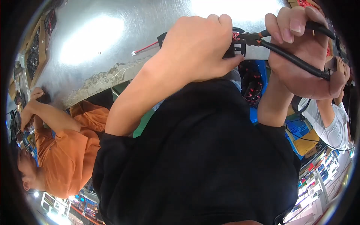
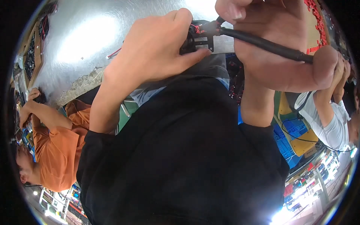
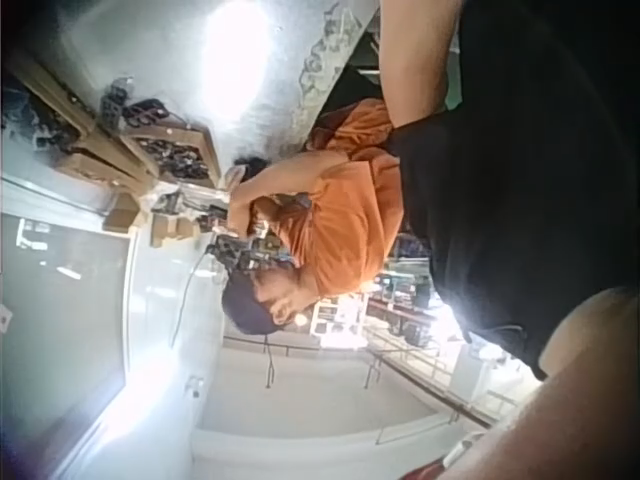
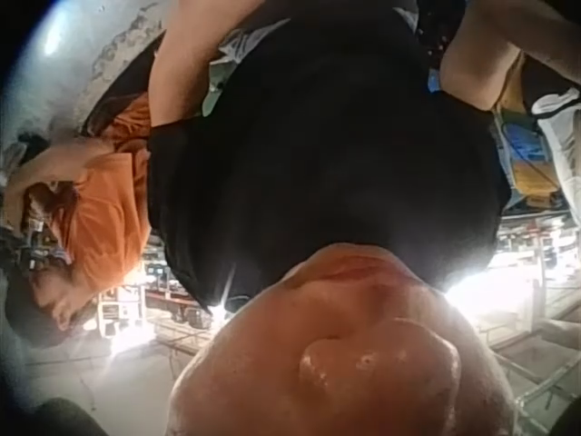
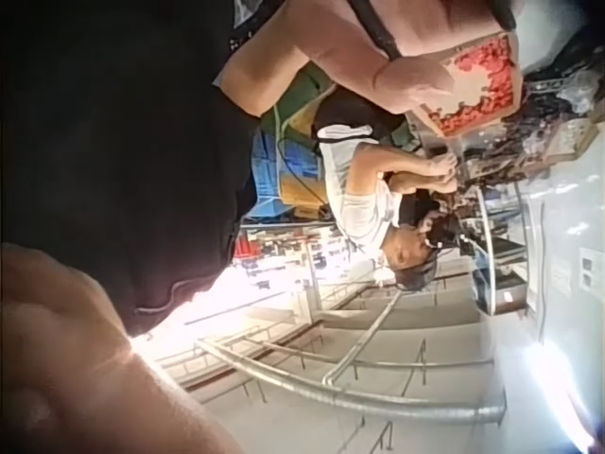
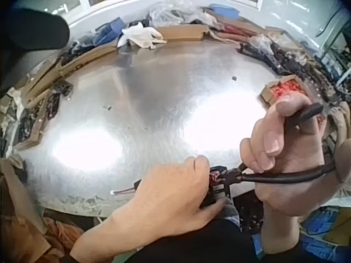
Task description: The recorder is assembling small components, connecting wires and using pliers at a factory workbench.
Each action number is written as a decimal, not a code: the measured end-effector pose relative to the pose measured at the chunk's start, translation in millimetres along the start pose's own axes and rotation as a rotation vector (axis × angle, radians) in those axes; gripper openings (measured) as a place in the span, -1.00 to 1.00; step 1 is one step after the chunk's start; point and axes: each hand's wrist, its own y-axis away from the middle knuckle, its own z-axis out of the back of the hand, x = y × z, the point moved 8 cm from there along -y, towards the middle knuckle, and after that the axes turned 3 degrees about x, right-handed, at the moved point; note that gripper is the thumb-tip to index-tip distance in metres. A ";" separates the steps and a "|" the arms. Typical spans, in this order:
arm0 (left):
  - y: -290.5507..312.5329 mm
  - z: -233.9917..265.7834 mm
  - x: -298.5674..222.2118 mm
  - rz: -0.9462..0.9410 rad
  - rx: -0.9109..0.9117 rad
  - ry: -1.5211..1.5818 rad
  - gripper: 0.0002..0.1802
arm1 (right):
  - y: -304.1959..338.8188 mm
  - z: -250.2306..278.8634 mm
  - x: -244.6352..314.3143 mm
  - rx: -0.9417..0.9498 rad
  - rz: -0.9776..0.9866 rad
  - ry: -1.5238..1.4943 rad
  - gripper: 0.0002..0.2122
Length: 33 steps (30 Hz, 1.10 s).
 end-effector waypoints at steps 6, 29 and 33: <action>4.5 1.1 -5.2 0.006 -0.127 -0.062 -0.47 | 2.5 1.9 -2.0 -0.071 -0.006 -0.010 -0.16; 12.3 -3.7 -10.6 0.137 -0.208 -0.014 -0.44 | -21.5 8.5 -22.9 -0.648 -0.159 0.249 -0.46; 14.2 -3.5 -13.2 0.110 -0.233 -0.060 -0.47 | -21.5 18.2 -25.0 -0.917 -0.214 0.423 -0.55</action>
